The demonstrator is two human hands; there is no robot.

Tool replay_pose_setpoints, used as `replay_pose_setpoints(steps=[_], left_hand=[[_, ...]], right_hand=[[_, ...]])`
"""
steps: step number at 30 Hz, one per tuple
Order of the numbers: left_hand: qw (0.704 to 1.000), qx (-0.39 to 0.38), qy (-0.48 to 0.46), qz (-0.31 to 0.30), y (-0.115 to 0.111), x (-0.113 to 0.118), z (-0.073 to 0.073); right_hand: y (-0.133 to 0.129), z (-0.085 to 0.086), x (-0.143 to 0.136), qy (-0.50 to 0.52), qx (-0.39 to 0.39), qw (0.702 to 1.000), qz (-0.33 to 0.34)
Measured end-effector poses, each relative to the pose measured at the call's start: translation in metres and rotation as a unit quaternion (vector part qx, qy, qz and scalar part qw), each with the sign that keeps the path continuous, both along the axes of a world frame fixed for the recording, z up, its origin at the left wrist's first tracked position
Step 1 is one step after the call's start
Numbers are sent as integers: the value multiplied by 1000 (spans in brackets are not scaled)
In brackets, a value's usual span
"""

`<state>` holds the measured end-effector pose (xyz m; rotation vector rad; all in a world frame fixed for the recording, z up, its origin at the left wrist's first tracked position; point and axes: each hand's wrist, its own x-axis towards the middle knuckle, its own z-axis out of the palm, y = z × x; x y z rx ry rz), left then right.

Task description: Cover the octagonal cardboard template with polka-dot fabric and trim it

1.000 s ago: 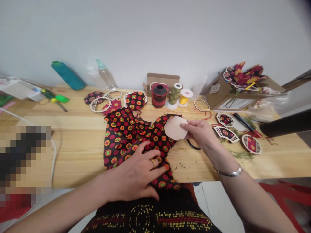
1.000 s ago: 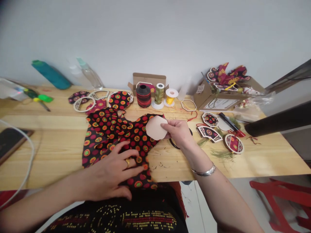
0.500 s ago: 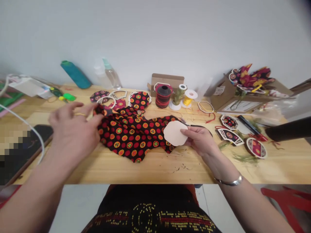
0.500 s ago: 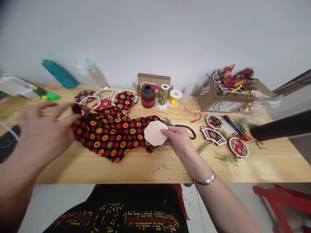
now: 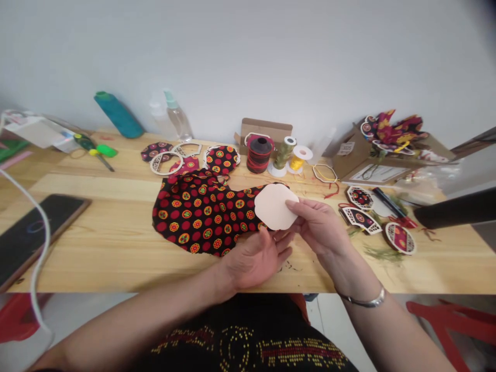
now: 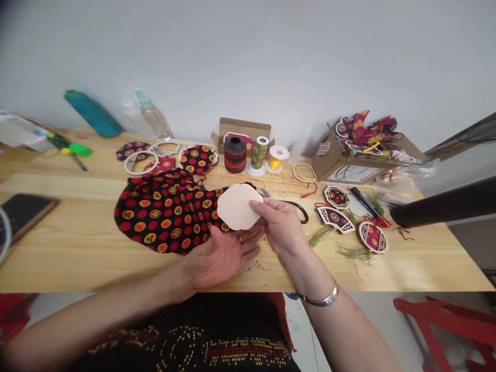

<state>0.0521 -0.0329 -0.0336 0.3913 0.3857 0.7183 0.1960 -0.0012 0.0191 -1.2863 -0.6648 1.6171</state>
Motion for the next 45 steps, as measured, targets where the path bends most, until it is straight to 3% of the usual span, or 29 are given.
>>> replay_pose_setpoints(steps=[3, 7, 14, 22, 28, 32, 37, 45], left_hand=[[996, 4, -34, 83, 3, 8, 9], [984, -78, -41, 153, 8, 8, 21], [971, -166, -17, 171, 14, 5, 22], [977, -101, 9, 187, 8, -1, 18], [961, -39, 57, 267, 5, -7, 13], [942, -123, 62, 305, 8, -11, 14], [937, -231, 44, 258, 11, -15, 16], [951, -228, 34, 207, 12, -10, 19]], right_hand=[[-4, 0, -1, 13, -4, 1000, -6], [-7, -11, 0, 18, -12, 1000, -22], [-9, -27, 0, 21, -20, 999, -41], [-10, -27, -1, 30, -31, 997, -59], [-10, -28, 2, 26, -26, 998, -57], [-13, -27, 0, 37, -30, 997, -63], [-17, -27, -5, 62, -31, 997, -46], [-21, -31, -8, 68, -34, 997, -33]])
